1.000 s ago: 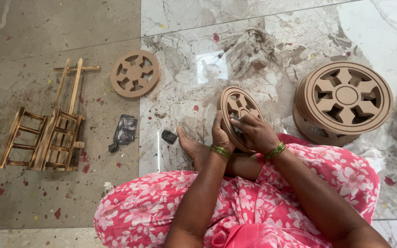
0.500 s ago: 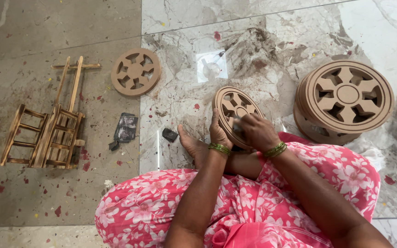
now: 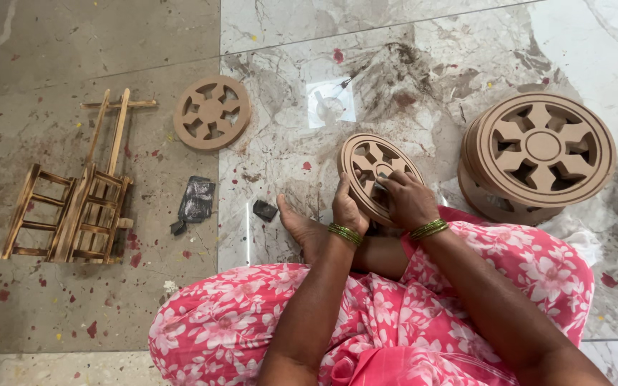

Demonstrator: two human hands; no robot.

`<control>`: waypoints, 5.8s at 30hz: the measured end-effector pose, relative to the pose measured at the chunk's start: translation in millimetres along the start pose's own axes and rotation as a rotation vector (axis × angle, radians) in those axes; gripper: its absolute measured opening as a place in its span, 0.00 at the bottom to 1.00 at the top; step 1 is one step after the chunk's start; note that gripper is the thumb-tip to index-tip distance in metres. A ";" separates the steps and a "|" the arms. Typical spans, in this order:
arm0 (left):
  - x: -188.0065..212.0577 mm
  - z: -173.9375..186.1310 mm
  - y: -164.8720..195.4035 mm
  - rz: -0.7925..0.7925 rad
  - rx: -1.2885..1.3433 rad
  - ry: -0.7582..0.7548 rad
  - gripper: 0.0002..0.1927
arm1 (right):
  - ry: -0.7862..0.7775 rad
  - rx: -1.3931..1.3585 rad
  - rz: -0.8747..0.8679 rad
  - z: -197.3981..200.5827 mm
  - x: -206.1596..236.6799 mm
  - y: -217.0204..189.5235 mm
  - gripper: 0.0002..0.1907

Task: The person sits on the floor and sands decorative wooden wheel-shaped cutouts using a sanding block, rubbing the faces and edges of the pieces and turning them over to sand different sides, with finished pieces stacked nearby.

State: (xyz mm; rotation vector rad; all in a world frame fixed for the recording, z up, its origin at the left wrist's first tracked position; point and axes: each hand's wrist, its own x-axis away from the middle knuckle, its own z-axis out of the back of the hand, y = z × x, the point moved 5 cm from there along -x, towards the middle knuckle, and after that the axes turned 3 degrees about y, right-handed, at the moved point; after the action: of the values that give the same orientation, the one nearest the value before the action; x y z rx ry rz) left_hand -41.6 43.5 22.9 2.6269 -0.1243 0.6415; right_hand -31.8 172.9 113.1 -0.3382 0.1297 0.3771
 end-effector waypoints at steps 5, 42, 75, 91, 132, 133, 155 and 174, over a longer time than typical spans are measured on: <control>1.6 2.4 3.0 0.052 -0.033 0.027 0.20 | 0.139 -0.219 0.321 4.3 7.0 -15.9 0.22; -6.0 14.1 13.4 0.010 -0.558 0.210 0.14 | 0.171 -0.326 -0.467 16.2 1.9 40.6 0.10; -7.9 16.9 -14.2 0.083 -0.095 0.032 0.20 | 0.007 -0.100 0.239 -4.0 2.5 -15.4 0.21; -2.9 15.7 -13.0 0.079 -0.150 0.111 0.19 | -0.039 0.129 -0.021 5.1 -4.5 -3.0 0.24; 0.4 3.6 26.3 0.007 -0.493 0.283 0.28 | 0.230 -0.340 -0.578 6.6 0.4 59.5 0.12; 0.5 7.9 25.2 -0.035 -0.500 0.311 0.29 | 0.224 -0.351 -0.608 4.5 1.7 61.8 0.13; 10.6 -5.4 2.0 -0.005 -0.104 0.021 0.27 | -0.052 0.002 -0.061 -4.6 -4.7 0.2 0.19; 10.1 -3.9 -4.7 0.004 -0.060 -0.036 0.25 | -0.245 0.135 -0.224 1.6 -1.9 4.8 0.21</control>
State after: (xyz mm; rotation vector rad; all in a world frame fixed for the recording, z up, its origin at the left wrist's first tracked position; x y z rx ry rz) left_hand -33.4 49.6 28.9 2.5818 -0.1578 0.5827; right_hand -35.2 176.9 113.5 -0.1691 -0.1218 0.1844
